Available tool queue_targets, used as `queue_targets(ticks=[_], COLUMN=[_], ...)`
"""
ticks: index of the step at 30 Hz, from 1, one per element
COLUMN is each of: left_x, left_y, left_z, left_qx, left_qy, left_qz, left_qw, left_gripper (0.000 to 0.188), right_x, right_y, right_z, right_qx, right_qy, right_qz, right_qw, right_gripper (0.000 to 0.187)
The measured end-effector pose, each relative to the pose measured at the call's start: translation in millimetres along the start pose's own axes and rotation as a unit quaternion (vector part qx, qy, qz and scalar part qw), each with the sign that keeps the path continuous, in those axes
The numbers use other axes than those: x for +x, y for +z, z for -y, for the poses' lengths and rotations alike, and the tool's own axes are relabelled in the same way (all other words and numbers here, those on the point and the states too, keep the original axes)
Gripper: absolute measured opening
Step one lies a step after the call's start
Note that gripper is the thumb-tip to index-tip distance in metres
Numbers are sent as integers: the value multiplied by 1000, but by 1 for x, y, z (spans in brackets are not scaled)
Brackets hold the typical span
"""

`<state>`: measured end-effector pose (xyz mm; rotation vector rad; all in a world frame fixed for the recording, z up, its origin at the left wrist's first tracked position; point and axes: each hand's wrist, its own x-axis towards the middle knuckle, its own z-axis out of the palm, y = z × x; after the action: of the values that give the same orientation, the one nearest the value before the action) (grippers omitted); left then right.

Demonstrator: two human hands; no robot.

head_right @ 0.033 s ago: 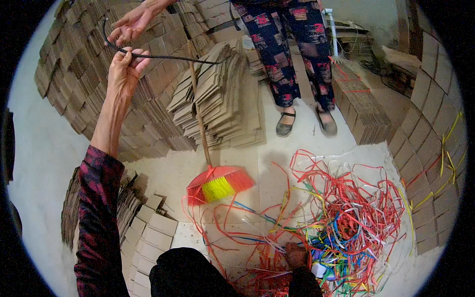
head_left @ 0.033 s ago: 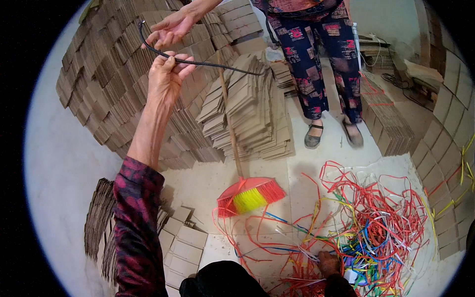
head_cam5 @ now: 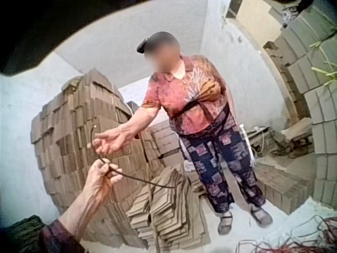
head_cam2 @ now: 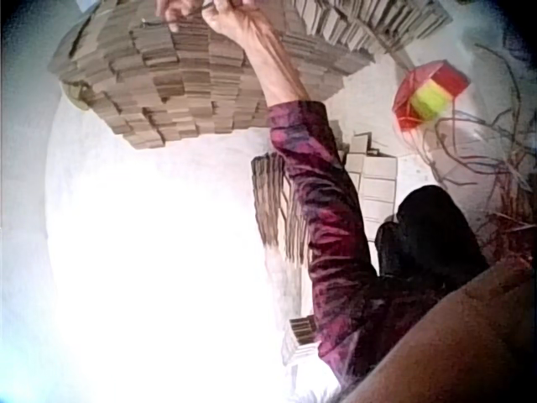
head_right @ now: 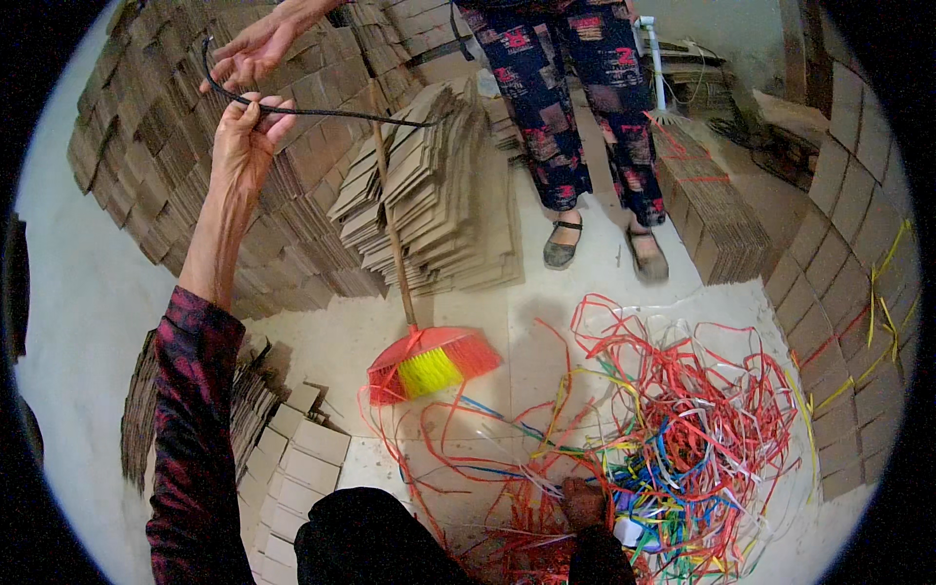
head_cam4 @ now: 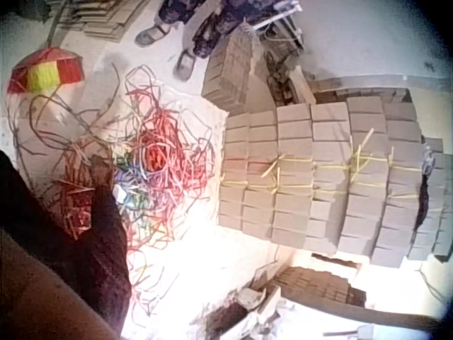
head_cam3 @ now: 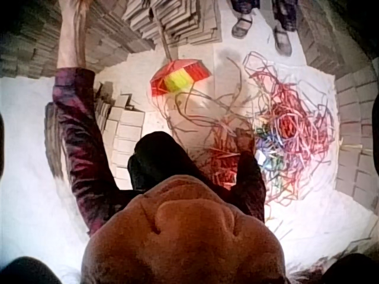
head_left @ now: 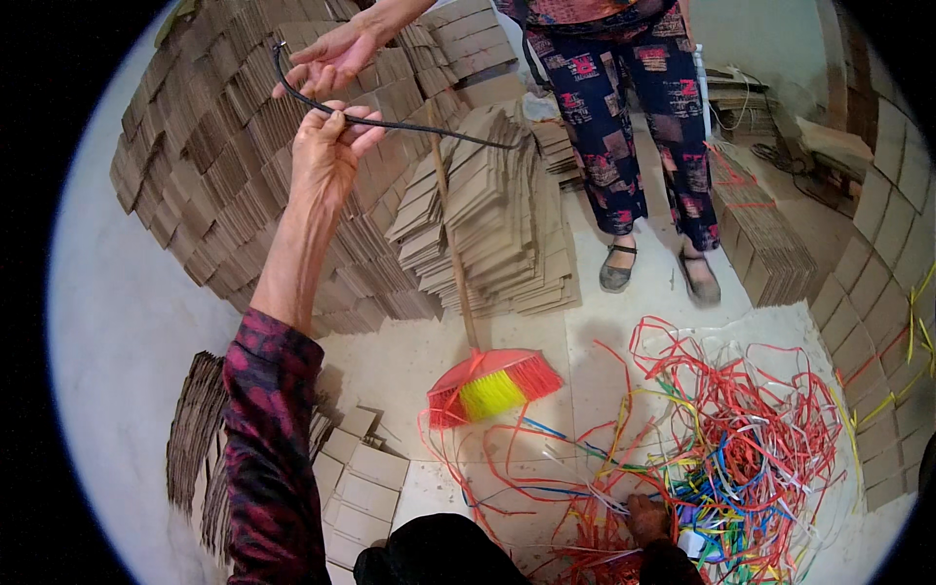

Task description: The person gathers flat cardboard pieces from the floor, aligns them into a neat stack, and secures the bundle with a plastic tie. The person also briefly handles a black cable and a broom before returning to the cardboard.

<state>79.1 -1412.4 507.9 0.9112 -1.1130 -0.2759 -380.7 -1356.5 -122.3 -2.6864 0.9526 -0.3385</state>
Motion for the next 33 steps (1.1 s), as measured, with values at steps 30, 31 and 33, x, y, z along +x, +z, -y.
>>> queue_targets(ticks=[30,31,33], left_x=[-567,-601,-645], left_y=[-122,-113,-105], left_z=[162,171,172], left_qx=[99,121,-5], left_qy=[-508,-570,-621], left_qz=[-39,-61,-18], left_qw=[855,810,784], left_gripper=[9,10,26], right_x=[17,21,28], right_y=[-3,-10,-21], right_z=[15,22,61], right_qx=[179,231,240], right_qy=[116,155,199], right_qz=[-39,-61,-5], right_qw=[976,959,950], right_gripper=[22,24,34])
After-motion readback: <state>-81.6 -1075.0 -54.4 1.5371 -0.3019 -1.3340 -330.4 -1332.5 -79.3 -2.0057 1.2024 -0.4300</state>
